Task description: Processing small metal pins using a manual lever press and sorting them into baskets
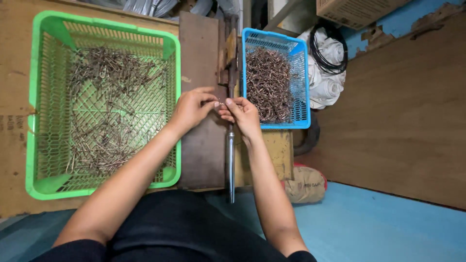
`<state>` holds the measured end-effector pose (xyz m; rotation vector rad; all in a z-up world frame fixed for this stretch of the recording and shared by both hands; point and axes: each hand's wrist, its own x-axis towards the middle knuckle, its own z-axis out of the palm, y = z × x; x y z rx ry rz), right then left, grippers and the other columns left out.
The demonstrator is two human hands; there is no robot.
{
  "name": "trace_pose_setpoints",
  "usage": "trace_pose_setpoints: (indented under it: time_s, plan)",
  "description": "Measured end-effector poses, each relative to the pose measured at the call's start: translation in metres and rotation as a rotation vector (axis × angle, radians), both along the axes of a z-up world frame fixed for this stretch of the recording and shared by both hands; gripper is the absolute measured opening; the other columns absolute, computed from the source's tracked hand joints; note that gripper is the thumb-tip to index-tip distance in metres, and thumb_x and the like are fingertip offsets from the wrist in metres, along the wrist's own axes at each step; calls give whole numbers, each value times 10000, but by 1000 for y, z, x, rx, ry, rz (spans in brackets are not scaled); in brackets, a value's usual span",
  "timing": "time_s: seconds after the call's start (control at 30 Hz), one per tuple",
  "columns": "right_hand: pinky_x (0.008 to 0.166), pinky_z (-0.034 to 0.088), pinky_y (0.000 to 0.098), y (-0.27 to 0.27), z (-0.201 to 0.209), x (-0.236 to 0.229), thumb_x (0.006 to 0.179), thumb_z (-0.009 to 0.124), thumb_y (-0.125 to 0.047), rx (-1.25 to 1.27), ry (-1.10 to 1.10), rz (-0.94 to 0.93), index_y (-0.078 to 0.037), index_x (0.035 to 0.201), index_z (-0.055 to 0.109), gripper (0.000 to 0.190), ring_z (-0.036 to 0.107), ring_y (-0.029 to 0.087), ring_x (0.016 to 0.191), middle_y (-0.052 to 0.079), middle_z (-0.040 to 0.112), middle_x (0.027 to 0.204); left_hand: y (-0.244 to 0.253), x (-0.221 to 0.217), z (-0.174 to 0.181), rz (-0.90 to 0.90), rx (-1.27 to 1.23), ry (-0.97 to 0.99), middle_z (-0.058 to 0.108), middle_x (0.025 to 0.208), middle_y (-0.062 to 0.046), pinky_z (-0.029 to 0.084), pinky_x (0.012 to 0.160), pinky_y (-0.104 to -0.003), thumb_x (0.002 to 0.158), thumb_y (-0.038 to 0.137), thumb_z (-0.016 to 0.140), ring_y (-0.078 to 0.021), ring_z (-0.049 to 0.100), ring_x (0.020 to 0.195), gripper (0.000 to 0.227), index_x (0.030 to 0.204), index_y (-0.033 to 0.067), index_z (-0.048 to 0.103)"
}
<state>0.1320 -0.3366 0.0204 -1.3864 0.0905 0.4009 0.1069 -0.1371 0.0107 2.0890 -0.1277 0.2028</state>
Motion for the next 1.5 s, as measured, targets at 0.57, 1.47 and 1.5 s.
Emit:
trace_pose_setpoints:
  time_s: [0.57, 1.47, 1.5]
  plan:
    - [812, 615, 305, -58, -41, -71, 1007, 658, -418, -290, 357, -57, -68, 1371, 630, 506, 729, 198, 1003, 138, 656, 1293, 27, 78, 1, 295, 429, -206, 541, 1544, -106, 71, 1159, -719, 908, 261, 827, -425, 287, 1524, 72, 973, 229, 826]
    - [843, 625, 396, -34, 71, -65, 1016, 630, -290, 103, 274, -146, 26, 1051, 662, 320, 756, 298, 929, 202, 730, 1060, 27, 136, -55, 383, 395, 78, 596, 1458, -46, -36, 1091, -805, 808, 275, 849, -376, 231, 1541, 100, 891, 300, 799]
    - [837, 625, 398, -33, 71, -64, 1011, 638, -293, 96, 278, -142, 26, 1055, 671, 323, 755, 299, 922, 201, 733, 1054, 29, 138, -60, 381, 399, 93, 614, 1443, -48, -30, 1093, -810, 790, 263, 855, -378, 241, 1542, 115, 884, 295, 797]
